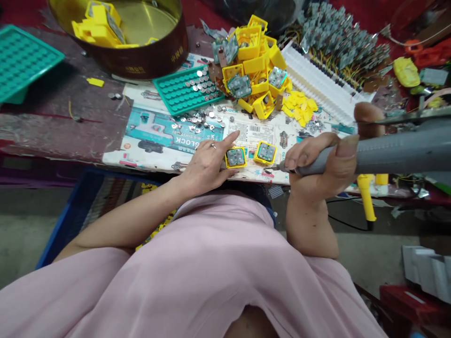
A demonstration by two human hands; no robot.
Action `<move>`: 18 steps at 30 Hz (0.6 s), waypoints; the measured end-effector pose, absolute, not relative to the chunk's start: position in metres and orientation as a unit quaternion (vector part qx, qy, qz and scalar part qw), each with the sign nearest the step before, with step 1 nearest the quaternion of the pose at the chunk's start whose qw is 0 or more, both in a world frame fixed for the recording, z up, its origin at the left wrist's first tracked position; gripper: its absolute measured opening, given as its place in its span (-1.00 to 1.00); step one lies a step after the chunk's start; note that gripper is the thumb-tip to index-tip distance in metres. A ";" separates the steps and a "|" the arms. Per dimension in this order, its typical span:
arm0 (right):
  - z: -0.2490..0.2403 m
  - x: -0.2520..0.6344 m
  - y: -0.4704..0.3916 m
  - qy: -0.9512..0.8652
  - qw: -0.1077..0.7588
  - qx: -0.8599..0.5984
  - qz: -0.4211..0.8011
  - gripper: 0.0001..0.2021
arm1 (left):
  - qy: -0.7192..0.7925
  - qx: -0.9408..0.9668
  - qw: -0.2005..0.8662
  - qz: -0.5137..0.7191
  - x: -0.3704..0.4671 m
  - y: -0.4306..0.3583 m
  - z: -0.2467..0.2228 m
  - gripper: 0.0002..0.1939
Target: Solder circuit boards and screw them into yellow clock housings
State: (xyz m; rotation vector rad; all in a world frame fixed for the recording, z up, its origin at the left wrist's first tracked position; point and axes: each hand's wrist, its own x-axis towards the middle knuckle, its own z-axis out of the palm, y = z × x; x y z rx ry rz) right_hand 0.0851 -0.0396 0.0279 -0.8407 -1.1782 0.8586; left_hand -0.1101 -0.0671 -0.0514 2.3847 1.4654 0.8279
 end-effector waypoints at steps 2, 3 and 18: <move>0.030 0.072 -0.036 -0.527 0.697 -0.339 0.349 -0.61 | 0.506 0.807 0.124 0.279 -0.109 -0.068 -0.051 -0.11; 0.031 0.065 -0.035 -0.535 0.695 -0.338 0.341 -0.63 | 0.507 0.806 0.127 0.278 -0.108 -0.068 -0.050 -0.10; 0.020 0.028 -0.025 -0.591 0.628 -0.313 0.398 -0.64 | 0.484 0.812 0.112 0.308 -0.105 -0.065 -0.052 -0.13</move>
